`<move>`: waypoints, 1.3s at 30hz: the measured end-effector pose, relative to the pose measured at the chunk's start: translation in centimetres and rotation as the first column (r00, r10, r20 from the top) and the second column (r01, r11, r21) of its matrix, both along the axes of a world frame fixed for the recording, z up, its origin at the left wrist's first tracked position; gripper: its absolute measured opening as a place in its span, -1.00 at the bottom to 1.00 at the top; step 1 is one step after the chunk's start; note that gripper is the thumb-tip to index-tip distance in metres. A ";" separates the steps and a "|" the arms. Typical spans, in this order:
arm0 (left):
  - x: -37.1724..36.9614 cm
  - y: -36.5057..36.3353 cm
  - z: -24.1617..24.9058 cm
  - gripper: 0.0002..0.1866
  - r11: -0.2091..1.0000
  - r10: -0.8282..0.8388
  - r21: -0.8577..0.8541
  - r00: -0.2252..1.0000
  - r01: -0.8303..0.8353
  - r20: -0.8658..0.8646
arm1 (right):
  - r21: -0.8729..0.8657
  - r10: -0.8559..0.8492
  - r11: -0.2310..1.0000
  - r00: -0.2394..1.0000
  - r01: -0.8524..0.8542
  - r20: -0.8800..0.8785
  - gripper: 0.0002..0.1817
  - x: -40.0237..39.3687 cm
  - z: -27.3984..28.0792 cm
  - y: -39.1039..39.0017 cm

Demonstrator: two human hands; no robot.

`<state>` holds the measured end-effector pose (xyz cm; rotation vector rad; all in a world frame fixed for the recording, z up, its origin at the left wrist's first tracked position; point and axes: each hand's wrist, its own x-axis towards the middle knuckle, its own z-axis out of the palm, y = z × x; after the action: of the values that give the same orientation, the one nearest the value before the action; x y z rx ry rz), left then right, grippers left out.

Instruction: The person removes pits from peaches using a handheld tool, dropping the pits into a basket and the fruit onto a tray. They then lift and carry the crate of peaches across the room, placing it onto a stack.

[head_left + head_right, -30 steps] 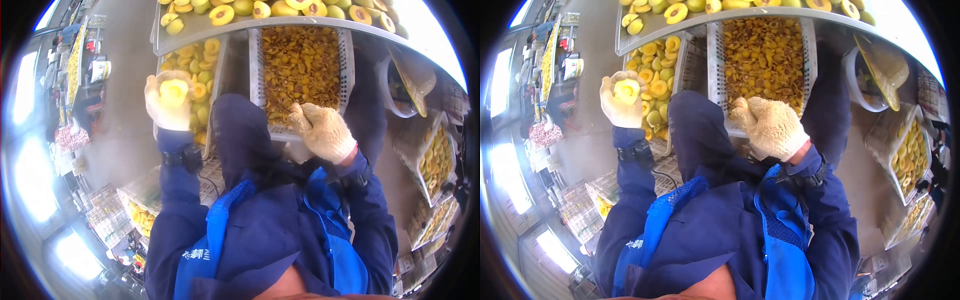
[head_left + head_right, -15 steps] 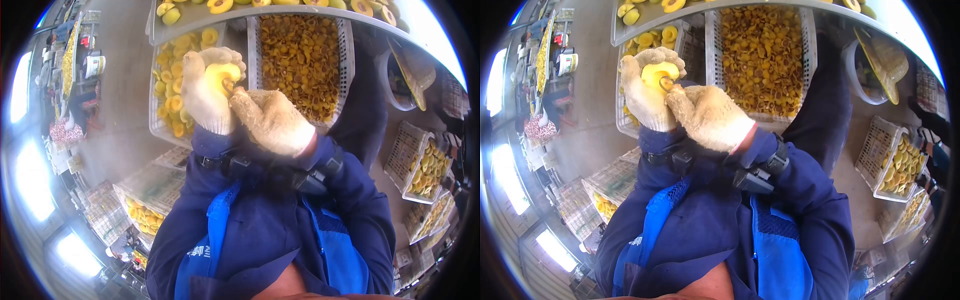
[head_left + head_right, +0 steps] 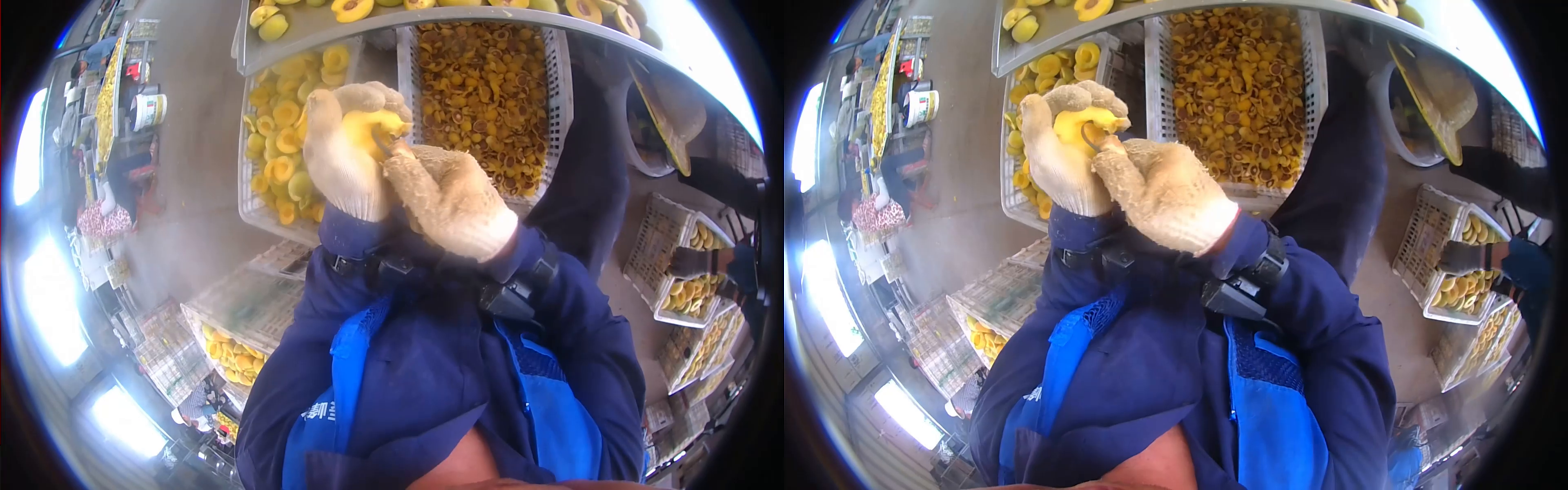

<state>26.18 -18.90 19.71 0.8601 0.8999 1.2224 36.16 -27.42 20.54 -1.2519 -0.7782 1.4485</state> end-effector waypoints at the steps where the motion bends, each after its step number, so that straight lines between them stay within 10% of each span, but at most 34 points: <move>1: 0.2 -0.2 0.2 -0.37 1.000 0.025 0.007 1.000 -0.025 -0.001 | 0.187 -0.109 0.979 0.981 0.079 0.159 -0.35 -0.9 -1.8 0.5; 3: -0.1 0.1 -0.4 -0.37 1.000 -0.005 0.007 1.000 0.005 0.002 | 0.166 -0.032 0.986 0.993 0.012 0.116 -0.33 -0.7 -2.9 0.3; 5: -0.5 0.1 -0.3 -0.37 1.000 -0.004 -0.025 1.000 0.004 -0.006 | -0.180 0.248 0.929 0.907 -0.322 -0.341 -0.31 2.4 -0.1 -0.2; 8: -1.7 0.4 0.7 -0.38 0.999 -0.014 -0.032 0.985 0.009 -0.170 | -0.140 0.446 0.845 0.825 -0.516 -0.346 -0.29 4.7 0.2 -1.0; 10: -5.9 3.4 1.7 -0.41 0.993 -0.040 0.081 0.883 0.088 -0.467 | -0.124 0.290 0.940 0.936 -0.317 -0.199 -0.30 5.5 -2.5 -3.0; 12: -11.2 8.0 2.6 -0.40 0.868 0.028 0.006 -0.036 0.496 -0.999 | -0.263 0.058 0.963 0.998 -0.055 0.004 -0.33 7.1 -4.1 -4.2; 14: -9.2 11.7 3.6 -0.43 0.872 0.141 0.033 -0.185 0.489 -0.973 | -0.406 -0.039 0.910 0.993 0.080 0.107 -0.37 8.9 -4.3 -4.4; 16: -4.3 16.5 1.6 -0.42 0.861 0.156 0.174 0.078 0.478 -0.985 | -0.434 -0.017 0.897 0.990 0.078 0.142 -0.40 10.0 -4.1 -3.7; 19: 3.4 23.4 -3.1 -0.27 0.892 0.047 -0.100 -0.311 0.441 -0.949 | -0.331 0.005 0.942 0.988 0.046 0.151 -0.40 8.2 -3.0 -3.2; 20: 3.9 25.5 -4.5 -0.33 0.844 0.061 -0.097 -0.275 0.527 -0.960 | -0.281 -0.051 0.955 0.984 0.098 0.170 -0.42 7.5 -1.9 -3.3; 22: 2.2 27.3 -6.9 -0.48 0.872 -0.104 0.051 0.287 0.487 -0.952 | -0.082 -0.062 0.993 0.962 0.086 0.265 -0.44 7.7 -2.5 -3.3; 25: 0.0 23.6 -5.0 -0.66 0.958 -0.210 0.081 0.862 0.277 -0.462 | -0.103 -0.112 0.987 0.987 0.124 0.117 -0.51 7.6 -1.3 -2.3; 30: 0.8 8.6 0.3 -0.44 0.907 -0.357 -0.136 0.899 0.398 0.253 | 0.035 -0.127 0.991 0.992 0.128 -0.007 -0.55 4.1 0.8 0.3; 39: 1.7 1.6 2.0 -0.44 0.965 -0.240 -0.050 0.948 0.256 0.207 | 0.430 -0.311 0.903 0.721 0.021 0.619 -0.74 0.8 0.1 -0.1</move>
<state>27.91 -17.30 21.73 0.7494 0.6505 1.0271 36.94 -27.54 20.62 -1.4858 -1.3300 0.5918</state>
